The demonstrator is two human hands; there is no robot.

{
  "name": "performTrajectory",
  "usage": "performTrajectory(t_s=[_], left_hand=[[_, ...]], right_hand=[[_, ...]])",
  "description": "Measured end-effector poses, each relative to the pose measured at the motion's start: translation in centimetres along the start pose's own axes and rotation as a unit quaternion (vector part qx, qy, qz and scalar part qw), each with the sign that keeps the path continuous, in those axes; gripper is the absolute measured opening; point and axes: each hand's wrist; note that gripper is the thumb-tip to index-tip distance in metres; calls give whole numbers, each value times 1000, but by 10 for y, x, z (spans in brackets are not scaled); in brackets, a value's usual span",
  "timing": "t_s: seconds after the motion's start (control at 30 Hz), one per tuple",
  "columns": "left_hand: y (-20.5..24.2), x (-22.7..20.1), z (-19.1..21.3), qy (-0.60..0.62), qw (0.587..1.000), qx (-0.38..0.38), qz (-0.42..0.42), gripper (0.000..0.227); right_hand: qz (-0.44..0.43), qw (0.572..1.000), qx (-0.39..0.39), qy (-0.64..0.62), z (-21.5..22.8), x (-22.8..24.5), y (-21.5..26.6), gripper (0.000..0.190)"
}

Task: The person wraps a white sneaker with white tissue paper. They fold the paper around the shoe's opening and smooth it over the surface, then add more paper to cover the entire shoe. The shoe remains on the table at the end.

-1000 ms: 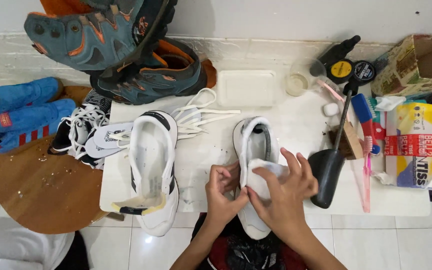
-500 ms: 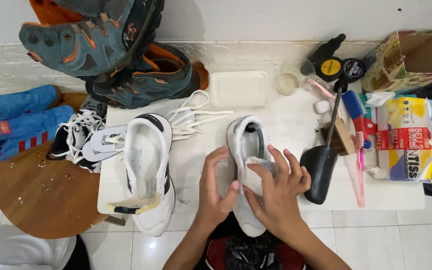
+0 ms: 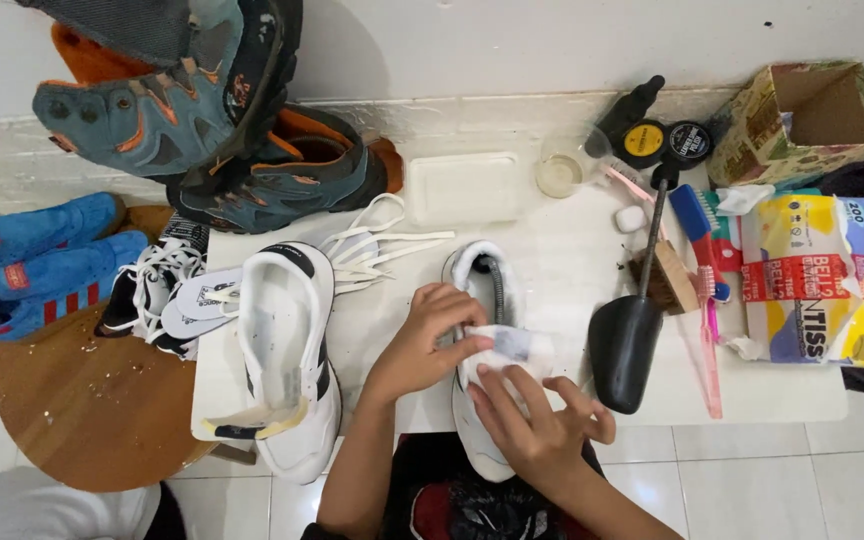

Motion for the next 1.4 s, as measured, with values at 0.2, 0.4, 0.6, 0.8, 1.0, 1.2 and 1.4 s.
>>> performTrajectory(t_s=[0.2,0.4,0.6,0.8,1.0,1.2,1.4], left_hand=[[7,-2,-5,50,997,-47,40,23],[1,-24,-13,-127,988,-87,28,32],[-25,-69,-30,-225,967,-56,-103,53],[-17,-56,-30,-125,992,-6,-34,35],[-20,-56,-26,-167,984,62,7,34],[-23,-58,-29,-229,971,62,23,16],[-23,-59,-26,-229,969,86,35,8]], right_hand=[[30,999,37,-9,-6,-3,13,28],[-166,922,92,-337,-24,-43,83,48],[-128,843,236,-466,-33,-98,-8,34],[-30,775,364,-515,-54,-101,-27,13],[-7,833,358,-422,-57,-105,-17,23],[-7,864,338,-374,-63,-104,-7,30],[-24,863,345,-369,-65,-106,3,22]])
Point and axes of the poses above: each hand's wrist, its own y-axis away from the middle knuckle, its own z-axis out of the back of the hand, x = y × z
